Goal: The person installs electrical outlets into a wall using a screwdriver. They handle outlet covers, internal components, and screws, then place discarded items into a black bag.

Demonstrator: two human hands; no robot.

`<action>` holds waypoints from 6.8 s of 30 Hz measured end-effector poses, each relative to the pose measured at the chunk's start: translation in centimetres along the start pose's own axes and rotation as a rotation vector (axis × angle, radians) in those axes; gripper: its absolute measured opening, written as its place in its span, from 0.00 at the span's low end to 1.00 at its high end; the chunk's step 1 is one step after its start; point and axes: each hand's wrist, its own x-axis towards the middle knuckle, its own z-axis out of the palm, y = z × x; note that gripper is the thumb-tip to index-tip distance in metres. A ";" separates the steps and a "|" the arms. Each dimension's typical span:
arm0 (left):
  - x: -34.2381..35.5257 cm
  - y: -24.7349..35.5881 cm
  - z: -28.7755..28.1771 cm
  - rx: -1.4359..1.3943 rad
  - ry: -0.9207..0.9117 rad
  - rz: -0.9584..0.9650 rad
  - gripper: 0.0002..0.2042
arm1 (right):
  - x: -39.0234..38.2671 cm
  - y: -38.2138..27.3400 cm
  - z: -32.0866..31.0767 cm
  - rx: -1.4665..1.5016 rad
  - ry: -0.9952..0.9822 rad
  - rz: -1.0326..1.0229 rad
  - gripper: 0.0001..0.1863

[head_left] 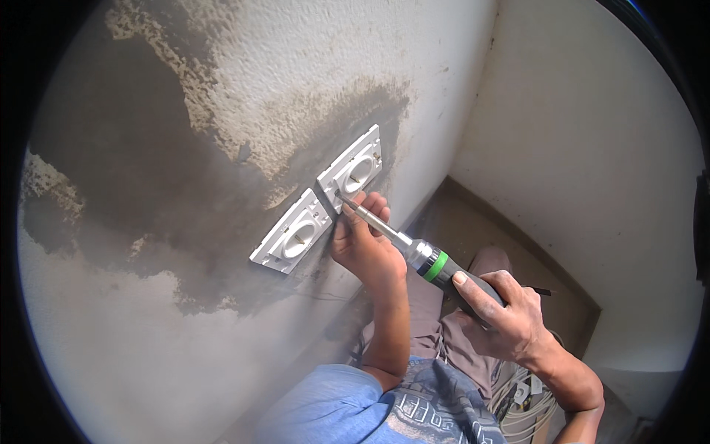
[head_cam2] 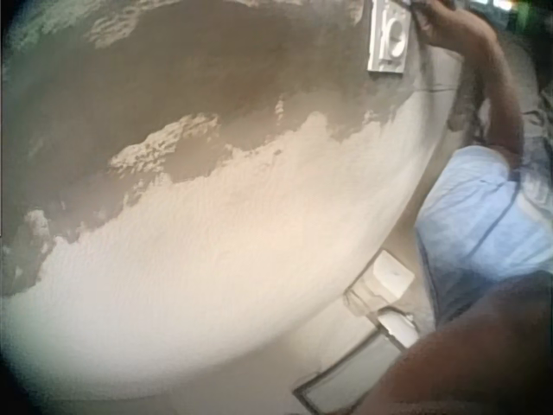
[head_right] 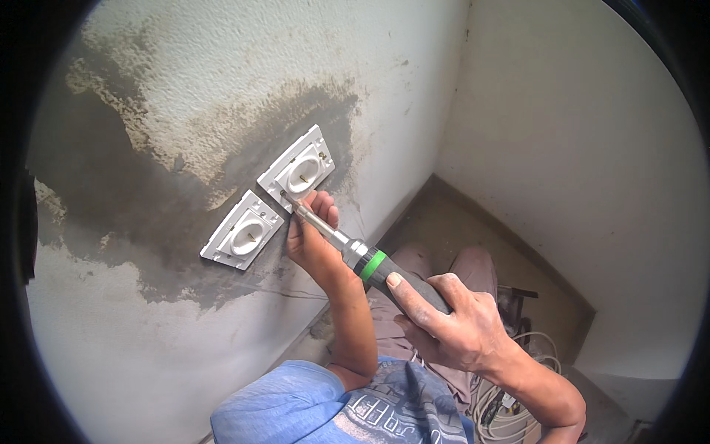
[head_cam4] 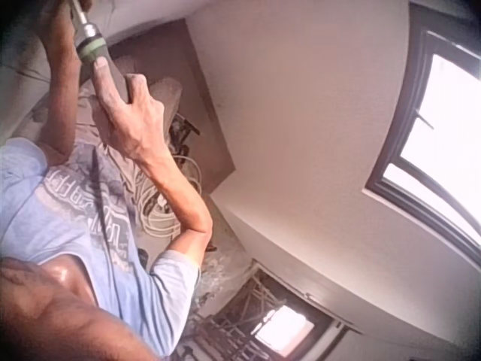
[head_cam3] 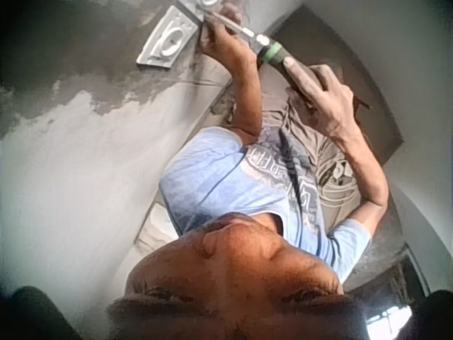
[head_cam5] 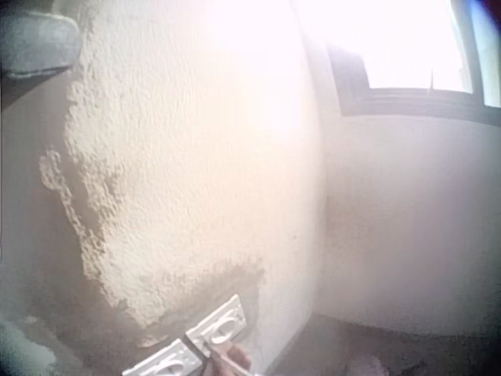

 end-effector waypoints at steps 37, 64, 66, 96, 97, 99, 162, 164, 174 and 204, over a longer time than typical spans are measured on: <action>-2.3 0.6 -0.6 0.091 -0.807 -0.299 0.21 | -4.4 3.0 2.0 0.627 0.407 0.389 0.26; 0.8 0.1 0.6 0.039 -0.692 -0.191 0.16 | -1.3 4.2 2.5 1.075 0.301 0.555 0.27; 0.9 0.0 0.6 0.016 -0.692 -0.206 0.16 | -1.2 4.1 2.3 1.104 0.288 0.587 0.27; 0.1 0.6 2.1 -0.098 -0.519 -0.249 0.19 | -0.7 3.3 1.5 1.068 0.290 0.602 0.30; 0.2 0.5 2.0 -0.112 -0.524 -0.249 0.19 | -0.5 3.3 1.4 1.068 0.267 0.610 0.31; 0.4 0.2 1.9 -0.141 -0.535 -0.249 0.18 | -0.3 3.3 0.7 1.065 0.225 0.627 0.32; -4.1 -0.8 6.3 -0.665 -0.538 -0.462 0.21 | 0.0 5.1 -3.8 -0.374 -0.061 -0.144 0.36; -4.1 -0.5 6.2 -0.675 -0.536 -0.490 0.21 | -0.2 4.8 -3.8 -0.300 -0.081 -0.106 0.36; -4.0 -1.1 6.2 -0.683 -0.547 -0.455 0.19 | 1.1 2.8 -3.5 1.406 0.031 0.984 0.25; -2.4 -3.1 5.5 -1.047 -0.788 -0.465 0.23 | 0.2 3.5 -2.6 -0.136 -0.031 0.101 0.39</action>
